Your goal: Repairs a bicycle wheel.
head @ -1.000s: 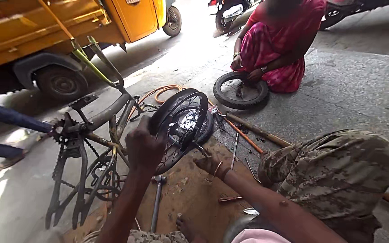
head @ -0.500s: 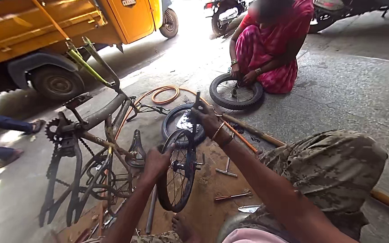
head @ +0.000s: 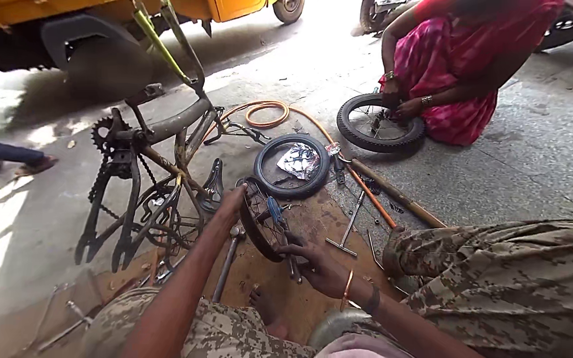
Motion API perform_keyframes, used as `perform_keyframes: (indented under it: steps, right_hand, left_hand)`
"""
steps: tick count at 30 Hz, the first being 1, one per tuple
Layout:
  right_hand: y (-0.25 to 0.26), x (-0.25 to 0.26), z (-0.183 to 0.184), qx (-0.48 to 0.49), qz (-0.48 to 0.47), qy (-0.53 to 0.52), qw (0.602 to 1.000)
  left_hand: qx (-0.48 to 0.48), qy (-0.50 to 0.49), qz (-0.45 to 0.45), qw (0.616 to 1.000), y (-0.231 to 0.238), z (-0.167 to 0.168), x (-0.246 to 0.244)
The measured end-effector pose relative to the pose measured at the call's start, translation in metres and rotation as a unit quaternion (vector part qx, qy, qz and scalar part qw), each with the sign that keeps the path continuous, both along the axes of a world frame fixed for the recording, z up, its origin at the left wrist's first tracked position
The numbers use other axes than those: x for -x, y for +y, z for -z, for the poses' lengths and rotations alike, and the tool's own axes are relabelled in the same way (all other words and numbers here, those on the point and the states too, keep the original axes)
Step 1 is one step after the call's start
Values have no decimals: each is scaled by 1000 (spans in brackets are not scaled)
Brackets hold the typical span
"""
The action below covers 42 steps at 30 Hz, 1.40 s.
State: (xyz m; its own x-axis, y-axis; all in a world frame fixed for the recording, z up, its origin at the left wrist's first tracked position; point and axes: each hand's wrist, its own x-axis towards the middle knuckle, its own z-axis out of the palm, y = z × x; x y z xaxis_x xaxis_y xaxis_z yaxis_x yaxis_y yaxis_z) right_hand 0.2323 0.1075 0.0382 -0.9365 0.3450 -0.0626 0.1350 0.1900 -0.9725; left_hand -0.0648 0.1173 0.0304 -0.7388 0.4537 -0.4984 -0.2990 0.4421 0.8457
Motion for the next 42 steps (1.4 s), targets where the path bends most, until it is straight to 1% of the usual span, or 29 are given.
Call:
perform_keyframes:
  steps: [1,2,3,4,5,6,7,9,12,14,16,18,19,20,21,22,24,25,26,27,29,31,33,35,37,38,39,40,42]
  right_hand:
    - [3,-4,9,79,0,9,997]
    - [4,-7,18,169,24,6,985]
    - [2,-8,26,262,75,-19,962]
    - [-2,-5,35,339,139,-55,929]
    - [-6,-1,44,389,194,-103,895]
    - [-12,3,56,409,225,-155,870]
    - [-19,8,71,394,239,-208,863]
    - [-26,14,107,319,207,-281,881]
    - [-21,15,146,261,148,-323,898]
    - [-12,18,151,206,137,-348,904]
    - [-6,19,139,156,151,-363,906]
    - [6,24,128,116,194,-351,908]
    - [15,29,123,113,226,-337,907]
    - [26,32,119,136,266,-307,903]
    - [36,35,115,200,318,-254,891]
    - [47,39,110,286,374,-182,863]
    - [76,40,96,426,462,-47,777]
    - [91,38,90,480,481,0,734]
    - [104,36,84,524,475,40,706]
    - [114,36,77,546,463,72,695]
    - [133,44,61,534,470,101,695]
    - [147,55,41,486,485,115,718]
    - [150,61,25,424,455,172,764]
    - [138,66,6,336,408,212,822]
    - [109,68,-11,259,315,256,876]
    - [91,66,-15,244,263,288,888]
    - [74,65,-16,245,240,324,882]
    - [59,65,-16,251,242,346,871]
    - [39,68,-10,272,287,361,845]
  left_hand:
    - [-1,2,0,1000,1,2,3]
    - [6,14,3,1000,1,5,6]
    - [16,28,6,999,0,8,10]
    - [31,45,11,998,0,10,14]
    - [46,63,16,997,-1,14,19]
    - [62,78,22,995,-2,18,22]
    - [73,90,26,993,-3,20,24]
    - [77,91,36,992,-1,16,19]
    - [64,73,67,993,1,-3,-9]
    - [52,56,84,994,5,-32,-28]
    - [23,31,96,995,-3,-73,-39]
    - [-11,19,130,991,-19,-122,-50]
    - [-26,20,154,988,-27,-145,-59]
    - [-41,23,171,984,-34,-162,-67]
    - [-56,26,187,980,-42,-175,-76]
    - [-70,29,206,976,-49,-187,-84]
    - [-93,39,248,964,-62,-199,-101]
    - [-99,42,264,958,-67,-202,-107]
    - [-101,43,276,955,-70,-201,-111]
    - [-96,45,280,954,-70,-198,-113]
    - [-72,41,273,958,-65,-184,-116]
    - [-49,9,252,967,-59,-161,-121]
    - [-37,-30,227,973,-50,-136,-128]
    - [-25,-66,188,980,-38,-113,-129]
    - [-32,-101,122,987,-21,-87,-119]
    - [-37,-115,81,989,-11,-76,-110]
    - [-47,-125,44,990,-3,-67,-98]
    - [-62,-127,5,990,5,-63,-87]
    - [-96,-120,-54,987,15,-62,-69]
